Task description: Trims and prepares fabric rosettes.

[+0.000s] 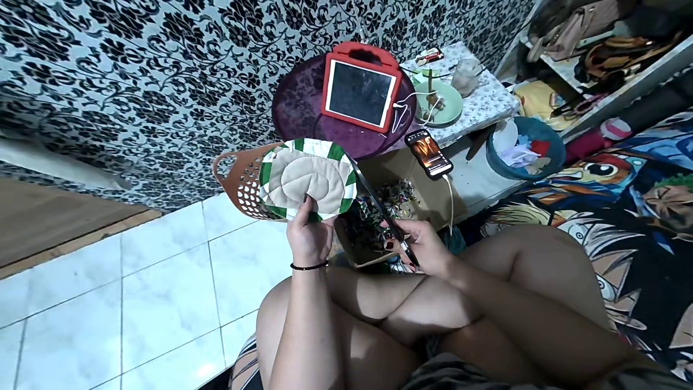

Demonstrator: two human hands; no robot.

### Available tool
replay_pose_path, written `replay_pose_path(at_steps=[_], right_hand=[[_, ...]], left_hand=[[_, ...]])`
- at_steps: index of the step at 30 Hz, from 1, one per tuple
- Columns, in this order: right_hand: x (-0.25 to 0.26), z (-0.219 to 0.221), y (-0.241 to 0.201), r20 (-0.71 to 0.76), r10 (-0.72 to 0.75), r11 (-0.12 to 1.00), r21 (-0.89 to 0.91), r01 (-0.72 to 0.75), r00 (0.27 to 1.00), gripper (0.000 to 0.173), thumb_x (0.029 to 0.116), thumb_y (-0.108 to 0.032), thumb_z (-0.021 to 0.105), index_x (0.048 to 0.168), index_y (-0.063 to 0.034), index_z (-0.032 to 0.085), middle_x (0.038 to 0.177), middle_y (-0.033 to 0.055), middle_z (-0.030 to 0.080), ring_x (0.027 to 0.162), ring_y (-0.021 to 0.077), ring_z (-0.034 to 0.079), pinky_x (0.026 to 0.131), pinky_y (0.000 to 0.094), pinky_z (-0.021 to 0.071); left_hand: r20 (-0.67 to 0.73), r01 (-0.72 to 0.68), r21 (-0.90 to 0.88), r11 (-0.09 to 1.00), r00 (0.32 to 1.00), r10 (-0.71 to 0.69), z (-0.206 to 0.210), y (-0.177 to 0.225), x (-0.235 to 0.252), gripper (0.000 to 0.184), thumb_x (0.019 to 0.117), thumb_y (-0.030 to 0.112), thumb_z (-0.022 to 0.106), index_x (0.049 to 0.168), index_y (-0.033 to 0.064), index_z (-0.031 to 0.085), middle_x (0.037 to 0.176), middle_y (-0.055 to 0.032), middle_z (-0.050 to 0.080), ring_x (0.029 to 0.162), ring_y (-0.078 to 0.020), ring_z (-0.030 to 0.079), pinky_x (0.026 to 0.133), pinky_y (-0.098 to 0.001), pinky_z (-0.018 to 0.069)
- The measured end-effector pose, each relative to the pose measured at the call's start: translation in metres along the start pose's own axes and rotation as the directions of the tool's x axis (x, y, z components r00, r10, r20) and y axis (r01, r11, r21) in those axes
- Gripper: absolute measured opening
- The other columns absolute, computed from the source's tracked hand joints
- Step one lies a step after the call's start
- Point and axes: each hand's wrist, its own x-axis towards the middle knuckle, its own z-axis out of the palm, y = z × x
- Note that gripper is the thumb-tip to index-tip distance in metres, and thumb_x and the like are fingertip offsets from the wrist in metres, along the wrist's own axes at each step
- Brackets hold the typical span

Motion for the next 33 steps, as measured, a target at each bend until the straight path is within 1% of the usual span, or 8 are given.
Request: replay_pose_path(at_steps=[2,5,11,13,15,18,27,33], right_hand=[[-0.0002,-0.0005,-0.0004,0.003,-0.004,1.000,-0.012,0.004,1.000,0.045,0.0959,-0.015,0.070,0.134,0.0050,0.058,0.085,0.0002,0.066,0.052,-0.0021,0.049,0.049,0.0154,0.0445],[-0.0002,-0.0001,0.0006,-0.007,0.000,1.000,-0.027,0.000,1.000,0.044,0.0955,-0.016,0.071,0.133,0.0043,0.060,0.082,0.0002,0.065,0.050,-0.0016,0.049,0.047,0.0157,0.0441],[0.0016,-0.0015,0.0049,-0.003,0.001,0.998,-0.061,-0.001,1.000,0.045,0.0956,-0.018,0.071,0.133,0.0036,0.060,0.084,0.0020,0.066,0.051,0.0008,0.051,0.047,0.0176,0.0453],[0.0024,-0.0027,0.0064,0.021,0.020,0.999,-0.047,-0.019,1.000,0.047,0.0964,-0.020,0.071,0.136,0.0033,0.058,0.084,0.0023,0.066,0.051,0.0017,0.052,0.047,0.0186,0.0468],[0.0027,-0.0040,0.0068,0.058,0.035,0.999,-0.029,-0.033,0.998,0.049,0.0970,-0.021,0.069,0.137,0.0026,0.056,0.080,0.0007,0.063,0.051,0.0029,0.053,0.047,0.0197,0.0486],[0.0019,-0.0046,0.0060,0.095,0.023,1.000,-0.022,-0.021,0.995,0.052,0.0974,-0.023,0.068,0.140,0.0035,0.054,0.083,0.0010,0.063,0.055,0.0030,0.055,0.051,0.0193,0.0514],[0.0022,-0.0045,0.0063,0.086,0.003,1.000,-0.024,-0.001,0.996,0.052,0.0966,-0.024,0.069,0.138,0.0039,0.055,0.081,-0.0005,0.063,0.056,0.0018,0.056,0.053,0.0184,0.0512],[0.0025,-0.0050,0.0041,0.065,0.012,0.999,-0.040,-0.010,0.998,0.054,0.0959,-0.025,0.071,0.139,0.0036,0.054,0.083,-0.0003,0.065,0.056,0.0018,0.057,0.053,0.0184,0.0517]], left_hand=[[-0.012,0.000,-0.004,1.000,1.000,0.000,-0.0010,0.0007,0.0009,0.027,0.1111,0.016,0.031,0.123,0.0109,0.055,0.112,-0.0082,0.069,0.102,-0.0216,0.070,0.086,-0.0442,0.0609],[-0.005,-0.010,0.000,1.000,1.000,0.010,-0.0025,0.0017,0.0022,0.027,0.1107,0.015,0.031,0.124,0.0114,0.054,0.113,-0.0079,0.069,0.102,-0.0218,0.070,0.085,-0.0442,0.0612],[-0.004,-0.009,-0.002,1.000,1.000,0.009,-0.0027,0.0023,0.0026,0.027,0.1111,0.015,0.030,0.125,0.0105,0.053,0.114,-0.0092,0.069,0.102,-0.0223,0.071,0.084,-0.0447,0.0618],[-0.004,-0.011,0.000,1.000,1.000,0.011,-0.0037,0.0023,0.0030,0.027,0.1109,0.015,0.031,0.125,0.0108,0.053,0.113,-0.0091,0.069,0.102,-0.0220,0.071,0.084,-0.0446,0.0616],[-0.003,-0.013,0.006,1.000,1.000,0.013,-0.0047,0.0018,0.0035,0.027,0.1109,0.015,0.031,0.124,0.0112,0.053,0.112,-0.0088,0.069,0.101,-0.0213,0.071,0.085,-0.0442,0.0614],[-0.001,-0.008,0.014,1.000,1.000,0.008,-0.0043,0.0024,0.0028,0.027,0.1108,0.015,0.030,0.124,0.0114,0.053,0.112,-0.0081,0.069,0.100,-0.0208,0.071,0.084,-0.0427,0.0616],[-0.027,0.010,0.069,0.998,1.000,-0.009,-0.0014,0.0023,0.0002,0.026,0.1105,0.015,0.031,0.122,0.0119,0.054,0.108,-0.0071,0.071,0.093,-0.0192,0.073,0.077,-0.0405,0.0630],[-0.016,0.027,0.084,0.996,1.000,-0.026,-0.0014,0.0020,0.0000,0.025,0.1105,0.016,0.032,0.121,0.0123,0.054,0.107,-0.0065,0.071,0.095,-0.0186,0.072,0.079,-0.0397,0.0624]])
